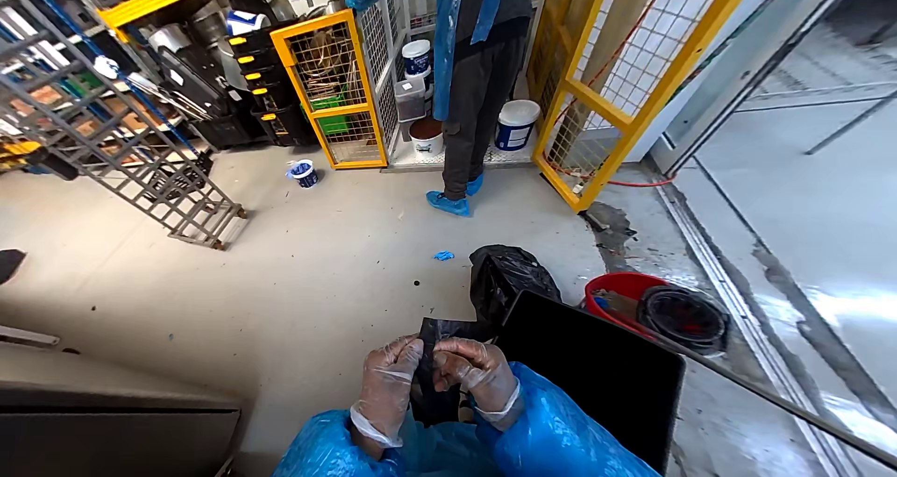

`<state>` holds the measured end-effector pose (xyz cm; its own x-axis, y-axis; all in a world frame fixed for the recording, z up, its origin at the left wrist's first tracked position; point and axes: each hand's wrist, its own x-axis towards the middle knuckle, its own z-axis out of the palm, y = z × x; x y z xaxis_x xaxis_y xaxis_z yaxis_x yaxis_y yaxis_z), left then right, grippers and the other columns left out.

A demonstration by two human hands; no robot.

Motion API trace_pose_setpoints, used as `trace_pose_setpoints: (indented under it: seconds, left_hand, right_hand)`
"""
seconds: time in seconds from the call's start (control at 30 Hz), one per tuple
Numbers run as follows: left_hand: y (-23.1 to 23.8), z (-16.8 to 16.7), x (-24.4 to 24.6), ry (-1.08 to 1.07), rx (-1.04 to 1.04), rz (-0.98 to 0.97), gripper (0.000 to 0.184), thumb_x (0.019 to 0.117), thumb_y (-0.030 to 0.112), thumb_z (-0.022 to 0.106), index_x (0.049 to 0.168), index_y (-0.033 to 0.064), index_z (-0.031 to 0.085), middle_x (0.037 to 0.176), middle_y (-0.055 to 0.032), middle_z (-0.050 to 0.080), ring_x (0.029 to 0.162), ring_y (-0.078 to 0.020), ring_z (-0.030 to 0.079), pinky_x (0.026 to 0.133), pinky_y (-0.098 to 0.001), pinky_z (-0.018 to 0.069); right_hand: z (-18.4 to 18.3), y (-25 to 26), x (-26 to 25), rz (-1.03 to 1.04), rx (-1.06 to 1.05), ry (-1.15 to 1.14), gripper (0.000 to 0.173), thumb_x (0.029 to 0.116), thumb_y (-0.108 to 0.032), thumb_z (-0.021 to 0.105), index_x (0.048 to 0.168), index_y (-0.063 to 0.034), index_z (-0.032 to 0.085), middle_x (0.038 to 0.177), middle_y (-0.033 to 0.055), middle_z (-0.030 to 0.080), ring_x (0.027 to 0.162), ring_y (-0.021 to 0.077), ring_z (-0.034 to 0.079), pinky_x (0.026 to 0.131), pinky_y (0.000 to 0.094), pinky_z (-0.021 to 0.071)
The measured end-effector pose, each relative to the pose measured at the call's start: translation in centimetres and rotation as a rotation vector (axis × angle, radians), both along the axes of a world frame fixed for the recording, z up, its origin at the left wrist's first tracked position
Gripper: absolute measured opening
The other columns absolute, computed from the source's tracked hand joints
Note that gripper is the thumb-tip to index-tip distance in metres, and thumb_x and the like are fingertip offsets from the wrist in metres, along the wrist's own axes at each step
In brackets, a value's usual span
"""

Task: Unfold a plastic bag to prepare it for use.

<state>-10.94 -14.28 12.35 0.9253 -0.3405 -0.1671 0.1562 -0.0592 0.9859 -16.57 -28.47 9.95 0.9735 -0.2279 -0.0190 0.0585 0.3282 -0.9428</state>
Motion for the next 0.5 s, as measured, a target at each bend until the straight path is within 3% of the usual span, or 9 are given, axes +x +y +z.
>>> trace_pose_setpoints:
  seconds: [0.5]
  left_hand:
    - [0.2,-0.06,0.11,0.019,0.003,-0.025,0.021,0.1028,0.005,0.055,0.105,-0.004,0.074,0.087,-0.007,0.076,0.078,-0.0093,0.073,0.076,-0.0266,0.0623]
  right_hand:
    - [-0.83,0.22,0.28,-0.017,-0.001,-0.033,0.014,0.0933,-0.005,0.06,0.092,-0.0052,0.074,0.071,-0.0032,0.072,0.06,0.0069,0.069,0.06,0.0242,0.0608]
